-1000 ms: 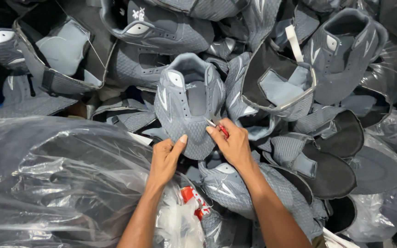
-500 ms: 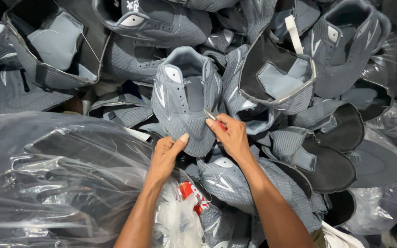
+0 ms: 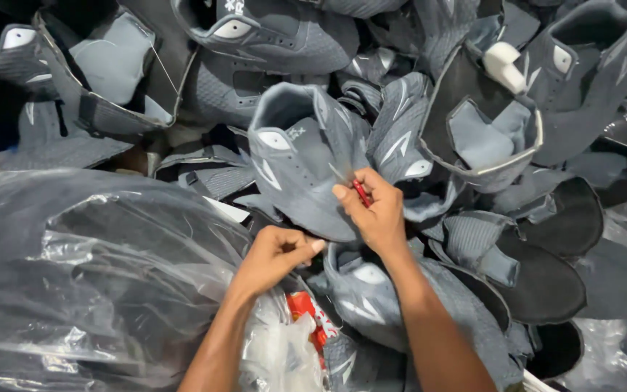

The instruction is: The person trims excess fabric and threads from shoe uppers using handheld snips.

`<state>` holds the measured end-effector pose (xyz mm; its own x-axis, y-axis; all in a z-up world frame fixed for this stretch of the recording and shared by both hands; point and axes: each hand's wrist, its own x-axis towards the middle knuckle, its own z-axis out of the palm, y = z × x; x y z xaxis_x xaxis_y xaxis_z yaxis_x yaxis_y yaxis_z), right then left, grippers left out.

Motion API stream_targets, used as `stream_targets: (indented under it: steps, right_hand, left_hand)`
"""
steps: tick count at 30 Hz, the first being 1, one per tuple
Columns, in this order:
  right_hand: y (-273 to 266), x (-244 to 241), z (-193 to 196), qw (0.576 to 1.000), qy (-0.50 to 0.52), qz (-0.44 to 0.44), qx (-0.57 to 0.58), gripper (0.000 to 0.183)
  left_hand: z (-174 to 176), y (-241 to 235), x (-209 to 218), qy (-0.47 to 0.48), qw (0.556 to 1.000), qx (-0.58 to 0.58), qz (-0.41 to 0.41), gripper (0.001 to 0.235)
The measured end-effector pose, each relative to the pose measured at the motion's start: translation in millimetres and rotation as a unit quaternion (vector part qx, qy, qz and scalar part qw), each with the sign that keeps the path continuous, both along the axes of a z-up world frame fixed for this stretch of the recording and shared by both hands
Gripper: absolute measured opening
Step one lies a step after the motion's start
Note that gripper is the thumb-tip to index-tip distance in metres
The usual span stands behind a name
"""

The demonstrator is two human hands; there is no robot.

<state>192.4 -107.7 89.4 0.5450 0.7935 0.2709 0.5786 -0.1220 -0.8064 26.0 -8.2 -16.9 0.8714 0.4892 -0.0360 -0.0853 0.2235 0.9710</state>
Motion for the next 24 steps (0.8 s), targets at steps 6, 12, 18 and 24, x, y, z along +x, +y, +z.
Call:
stream_targets:
  steps: [6, 12, 18, 24]
  right_hand:
    - [10.2, 37.5, -64.1, 0.964, 0.253, -0.018, 0.079, 0.026]
    - [8.2, 44.1, -95.8, 0.934, 0.323, -0.011, 0.151, 0.026]
    - [7.0, 40.0, -102.5, 0.935, 0.314, -0.002, 0.167, 0.026]
    - [5.7, 34.7, -84.9, 0.938, 0.317, -0.009, 0.138, 0.026]
  left_hand:
    - [19.9, -9.2, 12.6, -0.072, 0.977, 0.018, 0.199, 0.014]
    - [30.2, -13.9, 32.5, -0.007, 0.854, 0.368, 0.367, 0.028]
    - [16.3, -9.1, 45.0, 0.052, 0.835, 0.4, 0.375, 0.016]
    - [11.5, -0.7, 35.5, 0.021, 0.833, 0.416, 0.363, 0.013]
